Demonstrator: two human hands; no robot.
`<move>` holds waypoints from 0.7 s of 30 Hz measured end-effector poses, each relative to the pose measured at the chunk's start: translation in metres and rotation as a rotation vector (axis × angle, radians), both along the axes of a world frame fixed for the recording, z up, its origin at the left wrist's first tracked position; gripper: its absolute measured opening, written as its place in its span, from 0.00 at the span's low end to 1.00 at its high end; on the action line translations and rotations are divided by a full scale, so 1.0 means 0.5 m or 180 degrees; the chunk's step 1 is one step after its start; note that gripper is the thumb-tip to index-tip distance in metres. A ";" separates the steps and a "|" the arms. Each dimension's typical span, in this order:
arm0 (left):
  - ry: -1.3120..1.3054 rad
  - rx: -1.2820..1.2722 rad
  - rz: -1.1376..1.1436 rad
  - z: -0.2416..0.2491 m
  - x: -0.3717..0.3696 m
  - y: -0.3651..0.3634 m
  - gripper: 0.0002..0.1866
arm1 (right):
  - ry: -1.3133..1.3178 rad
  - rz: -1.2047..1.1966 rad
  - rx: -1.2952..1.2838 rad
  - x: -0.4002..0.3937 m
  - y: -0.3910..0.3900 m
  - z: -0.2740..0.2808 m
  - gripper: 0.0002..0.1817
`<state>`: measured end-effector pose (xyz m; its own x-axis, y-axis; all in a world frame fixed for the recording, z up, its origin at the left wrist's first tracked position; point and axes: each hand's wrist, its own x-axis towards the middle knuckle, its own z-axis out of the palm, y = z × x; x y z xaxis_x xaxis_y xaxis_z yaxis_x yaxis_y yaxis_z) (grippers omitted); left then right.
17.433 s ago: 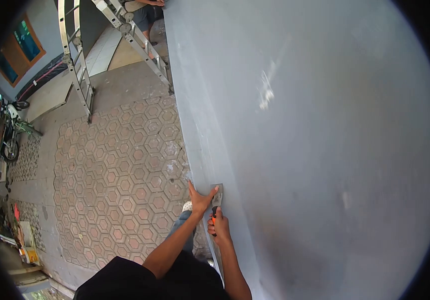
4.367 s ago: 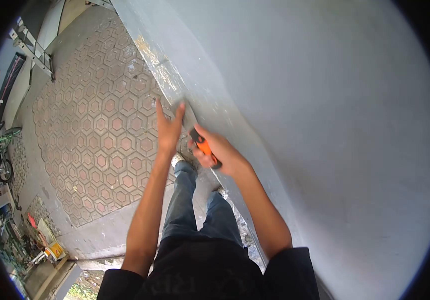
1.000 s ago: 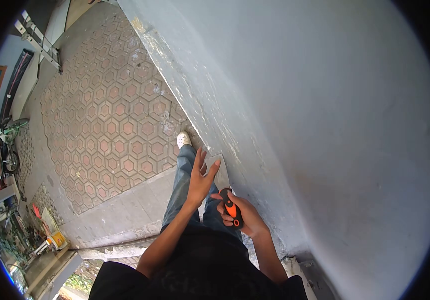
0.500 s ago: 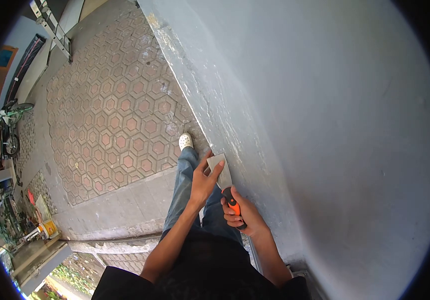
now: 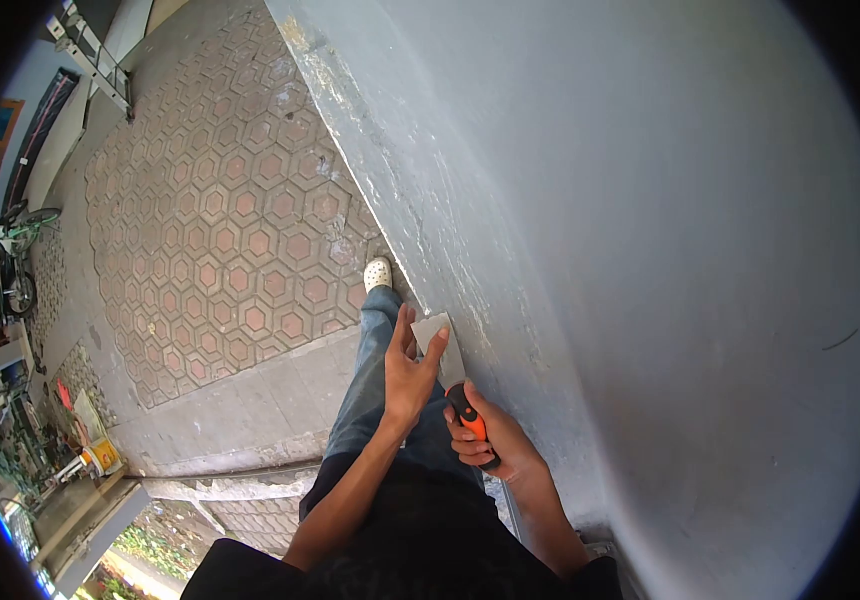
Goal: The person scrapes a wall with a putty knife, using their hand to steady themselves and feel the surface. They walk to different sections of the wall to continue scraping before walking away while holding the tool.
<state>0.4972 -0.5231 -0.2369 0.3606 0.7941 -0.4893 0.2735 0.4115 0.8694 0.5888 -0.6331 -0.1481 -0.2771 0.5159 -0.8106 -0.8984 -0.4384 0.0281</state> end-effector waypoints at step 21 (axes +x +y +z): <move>-0.0366 -0.0617 0.0072 0.011 0.045 0.184 0.49 | -0.0167 0.0167 -0.0049 0.051 0.182 0.018 0.29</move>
